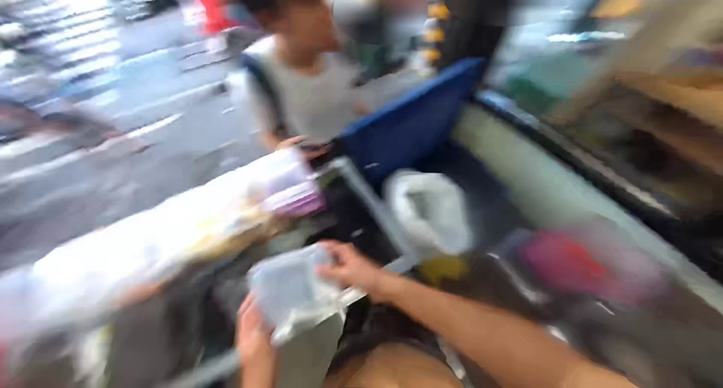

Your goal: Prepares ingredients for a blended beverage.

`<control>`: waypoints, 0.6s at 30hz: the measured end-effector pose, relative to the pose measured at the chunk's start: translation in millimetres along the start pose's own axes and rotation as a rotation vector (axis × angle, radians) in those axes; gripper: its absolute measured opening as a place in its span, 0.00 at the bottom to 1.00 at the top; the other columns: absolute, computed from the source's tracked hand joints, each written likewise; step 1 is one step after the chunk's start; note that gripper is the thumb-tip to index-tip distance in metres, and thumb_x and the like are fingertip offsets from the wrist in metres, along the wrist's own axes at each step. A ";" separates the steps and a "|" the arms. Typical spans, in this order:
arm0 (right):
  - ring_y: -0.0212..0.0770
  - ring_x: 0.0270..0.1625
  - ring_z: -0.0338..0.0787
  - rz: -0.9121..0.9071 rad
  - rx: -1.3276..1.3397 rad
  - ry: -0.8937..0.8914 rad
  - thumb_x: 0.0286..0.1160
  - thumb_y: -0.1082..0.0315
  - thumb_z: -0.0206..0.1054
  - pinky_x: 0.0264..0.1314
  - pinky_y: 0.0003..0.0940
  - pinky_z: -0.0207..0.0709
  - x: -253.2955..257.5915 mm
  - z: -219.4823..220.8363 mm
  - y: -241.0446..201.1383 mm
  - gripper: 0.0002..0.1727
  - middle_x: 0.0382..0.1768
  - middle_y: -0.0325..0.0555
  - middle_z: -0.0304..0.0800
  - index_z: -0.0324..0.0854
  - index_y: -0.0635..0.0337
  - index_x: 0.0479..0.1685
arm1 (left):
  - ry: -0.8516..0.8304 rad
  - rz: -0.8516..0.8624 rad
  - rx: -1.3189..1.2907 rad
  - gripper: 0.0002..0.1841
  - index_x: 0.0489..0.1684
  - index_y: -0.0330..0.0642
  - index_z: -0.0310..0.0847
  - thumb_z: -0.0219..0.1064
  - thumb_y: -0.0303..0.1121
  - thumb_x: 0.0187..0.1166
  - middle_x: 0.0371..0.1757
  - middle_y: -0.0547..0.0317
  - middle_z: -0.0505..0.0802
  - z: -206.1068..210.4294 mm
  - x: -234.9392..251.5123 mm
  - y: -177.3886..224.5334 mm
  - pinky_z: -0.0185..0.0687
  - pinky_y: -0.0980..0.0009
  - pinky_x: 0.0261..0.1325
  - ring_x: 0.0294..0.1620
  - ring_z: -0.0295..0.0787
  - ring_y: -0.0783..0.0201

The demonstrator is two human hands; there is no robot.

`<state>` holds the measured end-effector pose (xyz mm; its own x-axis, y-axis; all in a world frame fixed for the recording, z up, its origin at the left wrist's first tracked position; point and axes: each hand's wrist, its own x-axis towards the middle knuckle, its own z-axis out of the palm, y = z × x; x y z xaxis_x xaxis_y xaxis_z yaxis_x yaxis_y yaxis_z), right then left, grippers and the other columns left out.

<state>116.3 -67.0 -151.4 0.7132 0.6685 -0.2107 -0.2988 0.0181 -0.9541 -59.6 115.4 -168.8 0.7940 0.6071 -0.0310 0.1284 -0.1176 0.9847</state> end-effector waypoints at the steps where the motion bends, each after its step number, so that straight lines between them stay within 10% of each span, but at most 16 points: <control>1: 0.49 0.60 0.93 0.167 0.068 -0.060 0.78 0.61 0.73 0.58 0.50 0.91 2.9 8.8 -7.3 0.36 0.66 0.55 0.87 0.66 0.57 0.86 | 0.084 -0.058 0.029 0.26 0.83 0.35 0.67 0.49 0.41 0.91 0.76 0.51 0.83 -6.6 6.9 5.6 0.87 0.60 0.67 0.69 0.85 0.64; 6: 0.60 0.66 0.87 0.315 0.045 0.023 0.68 0.52 0.81 0.53 0.59 0.91 18.8 107.9 16.5 0.43 0.78 0.61 0.69 0.65 0.47 0.85 | 0.206 -0.027 0.213 0.20 0.73 0.33 0.77 0.57 0.37 0.90 0.58 0.47 0.92 -122.4 46.8 2.9 0.88 0.59 0.62 0.57 0.91 0.60; 12: 0.50 0.67 0.88 0.270 -0.087 -0.017 0.73 0.47 0.76 0.60 0.57 0.89 32.1 187.1 29.6 0.41 0.71 0.50 0.82 0.62 0.49 0.84 | 0.596 0.067 0.568 0.63 0.92 0.32 0.49 0.88 0.50 0.55 0.84 0.20 0.65 -257.0 129.5 -31.5 0.66 0.37 0.82 0.84 0.63 0.28; 18: 0.57 0.68 0.88 0.353 -0.116 -0.096 0.75 0.56 0.74 0.60 0.61 0.89 45.0 200.1 17.3 0.42 0.75 0.52 0.80 0.58 0.38 0.90 | 0.602 0.099 0.540 0.65 0.92 0.36 0.52 0.91 0.44 0.45 0.86 0.25 0.64 -280.9 189.7 -71.3 0.74 0.42 0.79 0.84 0.66 0.32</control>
<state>16.3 112.2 -134.8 0.5147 0.6855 -0.5149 -0.4376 -0.3064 -0.8453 -85.0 459.7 -196.8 0.3807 0.8746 0.3002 0.4653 -0.4618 0.7552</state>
